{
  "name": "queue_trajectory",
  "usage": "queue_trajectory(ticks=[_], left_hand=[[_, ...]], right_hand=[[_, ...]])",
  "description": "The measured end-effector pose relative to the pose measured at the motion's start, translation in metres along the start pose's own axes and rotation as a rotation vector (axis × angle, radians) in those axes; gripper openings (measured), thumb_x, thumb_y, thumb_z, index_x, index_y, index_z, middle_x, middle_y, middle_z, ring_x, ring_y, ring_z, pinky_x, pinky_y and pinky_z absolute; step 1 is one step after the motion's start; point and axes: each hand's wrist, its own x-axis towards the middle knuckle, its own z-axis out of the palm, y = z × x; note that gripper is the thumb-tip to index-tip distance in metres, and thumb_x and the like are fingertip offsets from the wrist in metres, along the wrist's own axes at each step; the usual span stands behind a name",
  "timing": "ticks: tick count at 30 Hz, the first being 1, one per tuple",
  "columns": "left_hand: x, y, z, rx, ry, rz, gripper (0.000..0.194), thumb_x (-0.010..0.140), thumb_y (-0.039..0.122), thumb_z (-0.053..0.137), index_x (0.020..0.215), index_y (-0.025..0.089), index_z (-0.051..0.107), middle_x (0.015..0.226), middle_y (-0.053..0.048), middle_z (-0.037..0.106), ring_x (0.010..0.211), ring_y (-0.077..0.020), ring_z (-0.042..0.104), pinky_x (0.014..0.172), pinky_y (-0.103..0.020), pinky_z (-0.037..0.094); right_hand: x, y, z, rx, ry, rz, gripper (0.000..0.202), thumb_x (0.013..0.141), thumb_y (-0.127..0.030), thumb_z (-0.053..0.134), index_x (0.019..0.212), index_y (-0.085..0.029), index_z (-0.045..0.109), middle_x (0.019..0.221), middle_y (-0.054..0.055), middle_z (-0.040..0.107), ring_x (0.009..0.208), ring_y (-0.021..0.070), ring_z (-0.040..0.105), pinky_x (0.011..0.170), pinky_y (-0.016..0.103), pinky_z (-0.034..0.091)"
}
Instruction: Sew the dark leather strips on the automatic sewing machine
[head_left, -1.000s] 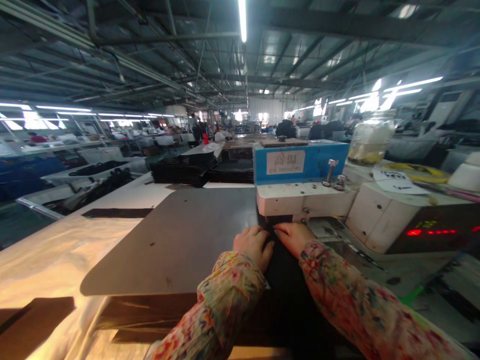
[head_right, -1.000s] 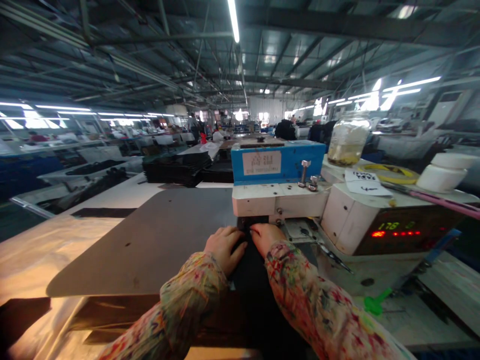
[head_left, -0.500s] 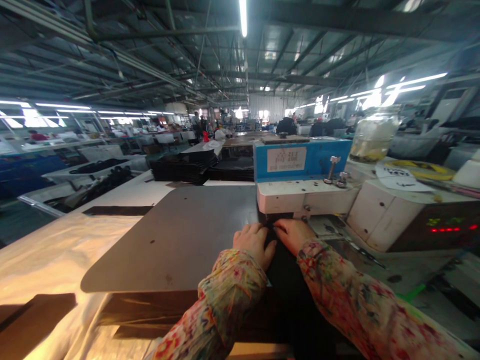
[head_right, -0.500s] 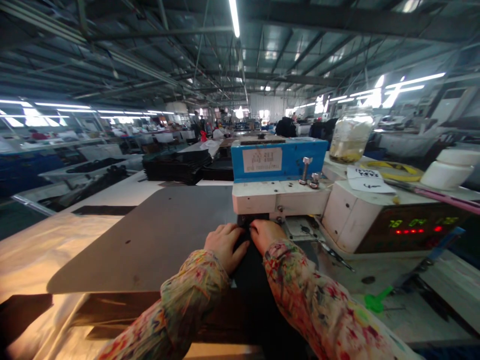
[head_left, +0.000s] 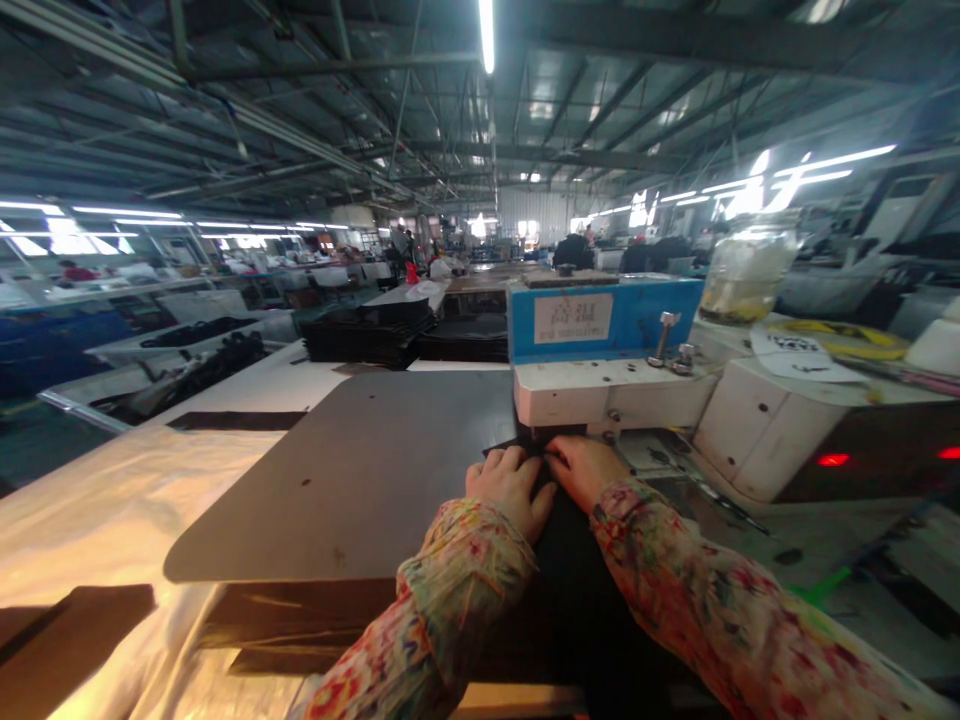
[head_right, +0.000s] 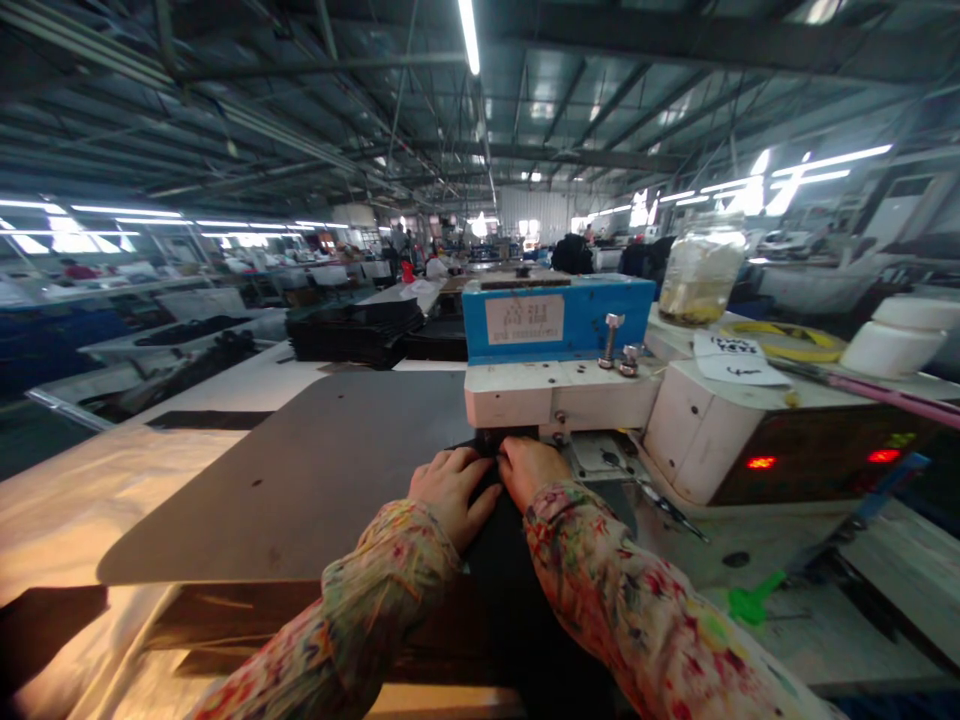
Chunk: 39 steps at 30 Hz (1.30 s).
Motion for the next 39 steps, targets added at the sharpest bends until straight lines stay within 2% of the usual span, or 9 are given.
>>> queue_trajectory(ticks=[17,27,39], left_hand=[[-0.001,-0.004,0.002,-0.022,0.005,0.042,0.03,0.076,0.04,0.041,0.102,0.027,0.051,0.101,-0.002,0.049,0.096,-0.0224,0.04,0.075,-0.038,0.037],[0.0,-0.011,0.013,-0.022,0.058,0.094,0.032,0.077,0.043,0.039,0.103,0.028,0.05,0.101,-0.002,0.049,0.094,-0.0218,0.041,0.074,-0.037,0.036],[-0.001,-0.012,0.013,-0.027,0.064,0.113,0.031,0.077,0.042,0.038,0.102,0.027,0.05,0.101,-0.002,0.049,0.094,-0.0217,0.041,0.074,-0.038,0.037]], right_hand=[[0.0,0.001,0.004,0.004,0.028,-0.005,0.015,0.077,-0.021,0.044,0.086,-0.019,0.056,0.082,0.002,0.061,0.074,0.0148,0.056,0.06,0.022,0.037],[-0.001,0.002,0.006,-0.017,0.035,-0.026,0.015,0.078,-0.021,0.043,0.085,-0.019,0.056,0.082,0.003,0.061,0.075,0.0154,0.056,0.059,0.022,0.036],[-0.002,0.0,0.004,-0.009,0.038,-0.012,0.015,0.077,-0.021,0.044,0.086,-0.019,0.057,0.083,0.003,0.061,0.076,0.0154,0.055,0.06,0.022,0.036]])
